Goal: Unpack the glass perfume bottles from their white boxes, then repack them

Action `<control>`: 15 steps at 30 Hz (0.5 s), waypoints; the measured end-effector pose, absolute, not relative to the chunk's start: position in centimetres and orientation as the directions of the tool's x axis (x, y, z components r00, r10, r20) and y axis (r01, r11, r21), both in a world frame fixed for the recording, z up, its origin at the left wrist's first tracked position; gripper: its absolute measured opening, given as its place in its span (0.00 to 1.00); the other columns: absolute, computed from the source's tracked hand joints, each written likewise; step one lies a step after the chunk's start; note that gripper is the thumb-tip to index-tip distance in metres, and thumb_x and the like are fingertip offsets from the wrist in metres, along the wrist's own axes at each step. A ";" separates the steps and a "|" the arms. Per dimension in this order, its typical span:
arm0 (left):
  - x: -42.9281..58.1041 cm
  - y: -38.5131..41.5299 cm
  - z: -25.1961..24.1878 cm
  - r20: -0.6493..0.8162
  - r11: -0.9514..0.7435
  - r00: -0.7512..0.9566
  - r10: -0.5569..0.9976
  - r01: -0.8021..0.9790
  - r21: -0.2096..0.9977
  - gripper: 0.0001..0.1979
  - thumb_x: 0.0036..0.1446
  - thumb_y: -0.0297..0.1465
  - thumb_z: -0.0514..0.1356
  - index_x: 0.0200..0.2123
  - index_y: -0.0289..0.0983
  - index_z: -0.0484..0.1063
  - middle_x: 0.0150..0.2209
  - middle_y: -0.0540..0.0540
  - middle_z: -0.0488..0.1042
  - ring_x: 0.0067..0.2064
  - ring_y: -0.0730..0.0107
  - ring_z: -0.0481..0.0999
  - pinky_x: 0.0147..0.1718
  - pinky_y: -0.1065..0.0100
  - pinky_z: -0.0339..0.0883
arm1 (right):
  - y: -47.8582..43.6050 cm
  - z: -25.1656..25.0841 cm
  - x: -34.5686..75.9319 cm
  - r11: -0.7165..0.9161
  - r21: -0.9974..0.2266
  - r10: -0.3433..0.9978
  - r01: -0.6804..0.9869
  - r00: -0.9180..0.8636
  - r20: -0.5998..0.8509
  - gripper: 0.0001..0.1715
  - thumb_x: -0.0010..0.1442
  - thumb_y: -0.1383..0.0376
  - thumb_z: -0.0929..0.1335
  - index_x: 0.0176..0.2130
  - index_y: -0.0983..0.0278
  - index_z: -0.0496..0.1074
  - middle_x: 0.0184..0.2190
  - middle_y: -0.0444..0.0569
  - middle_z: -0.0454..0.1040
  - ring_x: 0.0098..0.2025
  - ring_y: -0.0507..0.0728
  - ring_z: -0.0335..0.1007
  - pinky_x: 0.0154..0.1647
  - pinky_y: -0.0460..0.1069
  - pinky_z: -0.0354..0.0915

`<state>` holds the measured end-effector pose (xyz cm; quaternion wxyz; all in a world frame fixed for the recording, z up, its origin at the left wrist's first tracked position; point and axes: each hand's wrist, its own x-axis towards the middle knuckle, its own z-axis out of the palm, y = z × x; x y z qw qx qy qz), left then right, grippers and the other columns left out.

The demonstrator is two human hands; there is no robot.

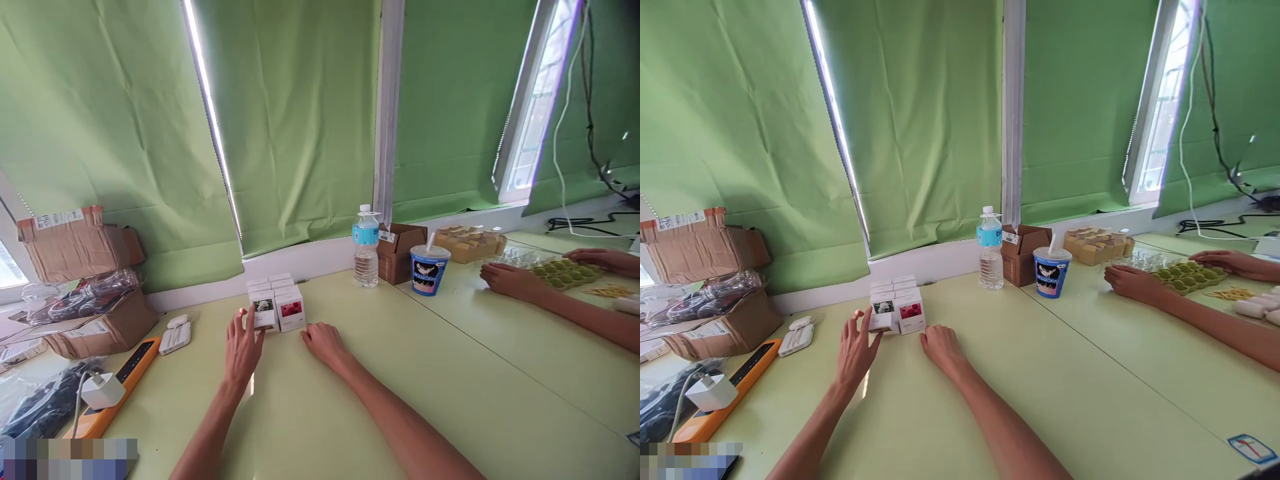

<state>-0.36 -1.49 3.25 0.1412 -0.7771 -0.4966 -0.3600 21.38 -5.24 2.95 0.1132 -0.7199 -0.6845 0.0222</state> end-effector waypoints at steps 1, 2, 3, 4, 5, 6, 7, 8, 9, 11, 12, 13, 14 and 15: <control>-0.6 -1.5 3.3 0.673 -0.454 0.235 0.701 0.875 0.167 0.27 0.59 0.35 0.55 0.61 0.38 0.55 0.60 0.34 0.61 0.61 0.48 0.61 0.55 0.50 0.60 | -5.3 3.0 21.4 -0.033 -0.201 0.990 0.979 0.059 0.127 0.22 0.68 0.59 0.57 0.40 0.67 0.76 0.40 0.59 0.78 0.44 0.63 0.74 0.42 0.51 0.62; -0.8 -1.5 3.3 0.640 -0.449 0.234 0.732 0.872 0.194 0.25 0.59 0.35 0.57 0.58 0.39 0.58 0.58 0.35 0.64 0.59 0.49 0.64 0.53 0.52 0.62 | -5.3 3.0 21.5 -0.028 -0.211 0.990 0.977 0.056 0.130 0.21 0.67 0.59 0.58 0.40 0.67 0.76 0.40 0.59 0.78 0.44 0.64 0.74 0.42 0.51 0.62; -1.1 -1.5 3.3 0.606 -0.451 0.243 0.757 0.866 0.216 0.22 0.58 0.36 0.57 0.55 0.40 0.61 0.55 0.38 0.68 0.56 0.52 0.68 0.49 0.56 0.66 | -5.3 3.0 21.5 -0.023 -0.221 0.990 0.975 0.053 0.133 0.21 0.67 0.60 0.58 0.40 0.67 0.76 0.40 0.60 0.77 0.45 0.64 0.74 0.43 0.51 0.62; -1.3 -1.5 3.3 0.578 -0.455 0.254 0.775 0.860 0.231 0.19 0.57 0.36 0.58 0.52 0.42 0.63 0.51 0.41 0.72 0.51 0.55 0.72 0.44 0.59 0.68 | -5.4 3.1 21.6 -0.017 -0.234 0.990 0.972 0.050 0.135 0.20 0.67 0.60 0.59 0.39 0.67 0.76 0.40 0.60 0.77 0.45 0.64 0.74 0.43 0.52 0.62; -1.4 -1.6 3.3 0.560 -0.456 0.262 0.786 0.858 0.238 0.16 0.57 0.35 0.59 0.48 0.43 0.64 0.46 0.44 0.75 0.46 0.57 0.75 0.39 0.62 0.70 | -5.4 3.2 21.6 -0.011 -0.249 0.990 0.968 0.047 0.136 0.20 0.66 0.60 0.59 0.39 0.67 0.76 0.40 0.61 0.77 0.45 0.65 0.74 0.43 0.52 0.62; -1.5 -1.7 3.4 0.553 -0.454 0.264 0.790 0.858 0.239 0.13 0.56 0.35 0.59 0.46 0.44 0.65 0.43 0.46 0.76 0.42 0.59 0.77 0.35 0.64 0.69 | -5.5 3.3 21.6 -0.004 -0.267 0.990 0.964 0.042 0.137 0.19 0.66 0.60 0.60 0.38 0.68 0.76 0.40 0.62 0.77 0.45 0.65 0.74 0.44 0.52 0.62; -1.5 -1.8 3.4 0.549 -0.450 0.262 0.794 0.860 0.241 0.12 0.56 0.36 0.59 0.44 0.44 0.66 0.41 0.47 0.77 0.40 0.60 0.77 0.32 0.66 0.68 | -5.5 3.5 21.6 0.003 -0.287 0.990 0.958 0.038 0.138 0.19 0.65 0.61 0.60 0.38 0.68 0.76 0.40 0.62 0.77 0.45 0.66 0.74 0.44 0.53 0.62; -1.4 -2.1 3.5 0.549 -0.445 0.256 0.796 0.862 0.242 0.10 0.56 0.36 0.59 0.42 0.44 0.66 0.40 0.48 0.77 0.39 0.60 0.77 0.31 0.66 0.68 | -5.6 3.7 21.5 0.012 -0.312 0.990 0.950 0.034 0.140 0.18 0.65 0.61 0.61 0.37 0.68 0.76 0.40 0.63 0.77 0.45 0.66 0.74 0.44 0.53 0.63; -1.3 -2.3 3.7 0.552 -0.440 0.252 0.795 0.865 0.240 0.10 0.56 0.38 0.58 0.41 0.44 0.67 0.40 0.48 0.77 0.39 0.60 0.77 0.31 0.66 0.67 | -5.6 3.9 21.4 0.021 -0.340 0.989 0.940 0.029 0.143 0.17 0.64 0.61 0.61 0.36 0.68 0.76 0.39 0.63 0.77 0.45 0.66 0.74 0.44 0.53 0.63; -0.7 -3.1 4.1 0.560 -0.428 0.234 0.795 0.870 0.244 0.10 0.57 0.41 0.57 0.41 0.45 0.67 0.40 0.47 0.76 0.39 0.60 0.77 0.31 0.66 0.66 | -5.7 4.4 21.1 0.046 -0.412 0.989 0.910 0.016 0.148 0.17 0.64 0.61 0.62 0.34 0.67 0.76 0.38 0.61 0.78 0.44 0.65 0.75 0.42 0.52 0.64; -0.4 -3.5 4.3 0.561 -0.418 0.217 0.799 0.871 0.258 0.12 0.57 0.43 0.56 0.41 0.45 0.67 0.40 0.47 0.76 0.40 0.59 0.77 0.31 0.66 0.66 | -5.7 4.6 20.9 0.063 -0.456 0.990 0.888 0.004 0.144 0.18 0.64 0.60 0.61 0.34 0.67 0.75 0.36 0.59 0.78 0.41 0.63 0.76 0.40 0.51 0.65; 0.0 -3.9 4.6 0.558 -0.409 0.200 0.806 0.869 0.280 0.13 0.57 0.44 0.56 0.41 0.45 0.68 0.40 0.47 0.76 0.40 0.59 0.77 0.32 0.65 0.66 | -5.8 4.9 20.7 0.078 -0.501 0.991 0.862 -0.011 0.137 0.20 0.66 0.59 0.60 0.34 0.66 0.75 0.33 0.56 0.79 0.37 0.61 0.76 0.37 0.50 0.66; 0.4 -4.4 4.9 0.550 -0.405 0.185 0.815 0.860 0.310 0.14 0.57 0.45 0.56 0.42 0.45 0.68 0.40 0.47 0.76 0.41 0.58 0.76 0.33 0.65 0.66 | -5.8 5.1 20.4 0.094 -0.539 0.991 0.837 -0.029 0.127 0.22 0.67 0.57 0.57 0.36 0.65 0.74 0.31 0.53 0.79 0.33 0.58 0.77 0.33 0.48 0.67; 0.8 -4.8 5.1 0.538 -0.412 0.179 0.824 0.842 0.350 0.15 0.56 0.45 0.57 0.43 0.45 0.68 0.41 0.46 0.76 0.41 0.57 0.76 0.34 0.64 0.66 | -5.9 5.3 20.2 0.108 -0.590 0.992 0.800 -0.051 0.113 0.24 0.69 0.56 0.55 0.39 0.64 0.73 0.29 0.50 0.78 0.29 0.55 0.76 0.29 0.46 0.67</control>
